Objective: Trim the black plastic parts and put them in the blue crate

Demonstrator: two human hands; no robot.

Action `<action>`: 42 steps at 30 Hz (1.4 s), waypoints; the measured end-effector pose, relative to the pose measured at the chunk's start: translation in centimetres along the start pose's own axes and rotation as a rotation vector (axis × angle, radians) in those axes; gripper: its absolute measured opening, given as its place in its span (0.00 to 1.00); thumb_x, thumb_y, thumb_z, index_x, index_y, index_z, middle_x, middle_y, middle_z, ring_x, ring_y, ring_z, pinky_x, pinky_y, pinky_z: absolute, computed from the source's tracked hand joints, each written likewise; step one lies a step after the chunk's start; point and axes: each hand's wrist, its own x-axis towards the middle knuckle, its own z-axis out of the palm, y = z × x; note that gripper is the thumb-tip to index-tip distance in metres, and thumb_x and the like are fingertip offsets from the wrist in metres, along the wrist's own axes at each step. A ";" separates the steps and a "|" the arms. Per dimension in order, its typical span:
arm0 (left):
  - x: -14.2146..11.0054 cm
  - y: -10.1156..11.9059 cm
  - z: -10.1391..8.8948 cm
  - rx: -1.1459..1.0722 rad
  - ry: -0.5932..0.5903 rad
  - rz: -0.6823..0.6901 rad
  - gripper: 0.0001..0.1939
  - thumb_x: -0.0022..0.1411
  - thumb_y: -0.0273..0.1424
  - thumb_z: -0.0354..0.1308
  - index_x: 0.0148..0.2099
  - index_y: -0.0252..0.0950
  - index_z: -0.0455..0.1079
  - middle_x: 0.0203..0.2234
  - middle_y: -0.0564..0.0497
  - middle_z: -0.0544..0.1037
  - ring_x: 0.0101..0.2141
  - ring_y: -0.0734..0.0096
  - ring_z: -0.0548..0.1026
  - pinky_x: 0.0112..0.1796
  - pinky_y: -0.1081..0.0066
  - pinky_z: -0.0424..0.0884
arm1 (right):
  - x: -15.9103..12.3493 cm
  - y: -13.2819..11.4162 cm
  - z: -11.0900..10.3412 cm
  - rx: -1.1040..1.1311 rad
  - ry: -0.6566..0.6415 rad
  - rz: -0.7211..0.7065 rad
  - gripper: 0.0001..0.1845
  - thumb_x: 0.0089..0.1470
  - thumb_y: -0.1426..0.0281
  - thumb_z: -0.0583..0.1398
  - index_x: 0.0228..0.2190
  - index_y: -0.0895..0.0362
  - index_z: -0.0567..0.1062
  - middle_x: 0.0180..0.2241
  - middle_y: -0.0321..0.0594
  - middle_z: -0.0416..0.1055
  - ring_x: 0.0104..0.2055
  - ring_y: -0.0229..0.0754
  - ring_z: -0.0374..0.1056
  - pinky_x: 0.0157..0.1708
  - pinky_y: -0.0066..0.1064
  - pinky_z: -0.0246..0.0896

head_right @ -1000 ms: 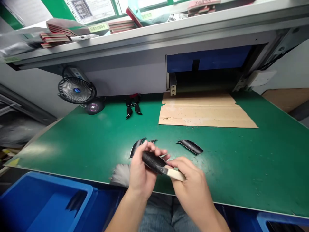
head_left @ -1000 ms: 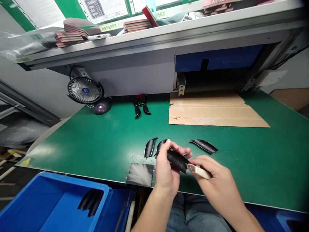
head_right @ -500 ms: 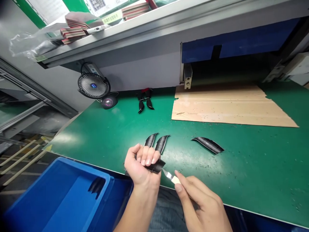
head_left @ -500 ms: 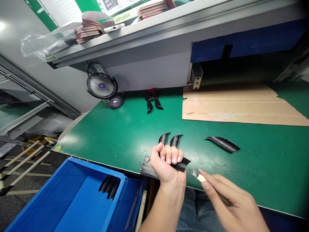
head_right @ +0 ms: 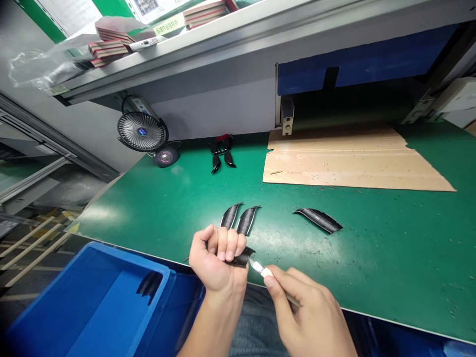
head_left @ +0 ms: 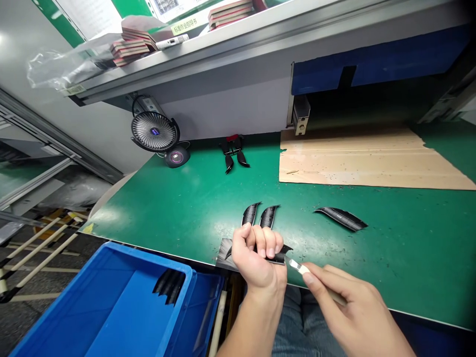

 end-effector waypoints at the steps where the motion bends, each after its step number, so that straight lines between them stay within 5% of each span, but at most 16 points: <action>1: 0.0 0.0 -0.1 0.004 -0.005 0.009 0.22 0.53 0.29 0.50 0.16 0.39 0.39 0.08 0.59 0.45 0.10 0.80 0.47 0.15 0.74 0.48 | 0.0 0.0 0.1 -0.019 0.008 0.006 0.17 0.62 0.57 0.51 0.39 0.49 0.77 0.21 0.33 0.62 0.21 0.36 0.63 0.22 0.25 0.59; 24: 0.0 -0.3 0.0 -0.002 0.034 0.022 0.22 0.54 0.30 0.50 0.14 0.39 0.44 0.07 0.59 0.46 0.10 0.80 0.47 0.15 0.75 0.48 | 0.0 0.1 0.3 -0.330 0.214 -0.147 0.15 0.63 0.58 0.50 0.39 0.46 0.75 0.23 0.30 0.68 0.17 0.33 0.61 0.17 0.27 0.50; 29: 0.6 0.3 0.0 -0.099 0.087 -0.054 0.20 0.53 0.28 0.52 0.15 0.38 0.45 0.08 0.60 0.46 0.11 0.80 0.48 0.15 0.76 0.50 | 0.0 0.4 0.3 -0.505 0.481 -0.457 0.10 0.58 0.70 0.61 0.43 0.55 0.74 0.25 0.32 0.73 0.22 0.33 0.66 0.25 0.26 0.55; 31: 0.9 0.5 0.1 -0.130 0.098 -0.093 0.20 0.53 0.28 0.52 0.16 0.38 0.45 0.09 0.60 0.46 0.12 0.80 0.48 0.15 0.77 0.51 | 0.0 0.7 0.4 -0.404 0.582 -0.540 0.13 0.53 0.76 0.64 0.42 0.57 0.74 0.28 0.35 0.75 0.26 0.35 0.68 0.31 0.26 0.60; 34: 0.7 0.2 0.1 -0.139 0.048 -0.117 0.20 0.54 0.28 0.51 0.16 0.38 0.46 0.09 0.60 0.48 0.12 0.80 0.50 0.16 0.76 0.52 | 0.3 0.4 0.8 0.014 0.557 -0.242 0.09 0.53 0.69 0.64 0.38 0.55 0.74 0.28 0.37 0.74 0.27 0.37 0.69 0.27 0.26 0.63; 37: -0.3 -0.5 -0.1 -0.079 -0.152 -0.108 0.19 0.57 0.30 0.50 0.17 0.37 0.48 0.08 0.59 0.49 0.12 0.79 0.52 0.16 0.75 0.54 | 1.4 -0.7 1.1 0.397 0.326 0.139 0.17 0.50 0.57 0.65 0.36 0.55 0.73 0.24 0.35 0.71 0.22 0.36 0.65 0.20 0.25 0.61; 40: -0.9 -0.7 -0.3 0.031 -0.368 -0.057 0.20 0.59 0.32 0.50 0.17 0.37 0.51 0.08 0.58 0.52 0.12 0.76 0.56 0.17 0.73 0.57 | 2.4 -1.4 0.9 0.503 0.029 0.242 0.19 0.51 0.52 0.62 0.27 0.57 0.74 0.19 0.32 0.67 0.20 0.34 0.58 0.19 0.24 0.55; 42: -0.6 -0.2 -0.4 0.022 -0.353 -0.046 0.20 0.59 0.32 0.51 0.17 0.37 0.51 0.09 0.58 0.52 0.13 0.76 0.58 0.18 0.73 0.58 | 2.5 -1.2 0.4 0.447 -0.020 0.280 0.22 0.52 0.51 0.60 0.23 0.57 0.74 0.18 0.33 0.67 0.20 0.33 0.56 0.18 0.24 0.52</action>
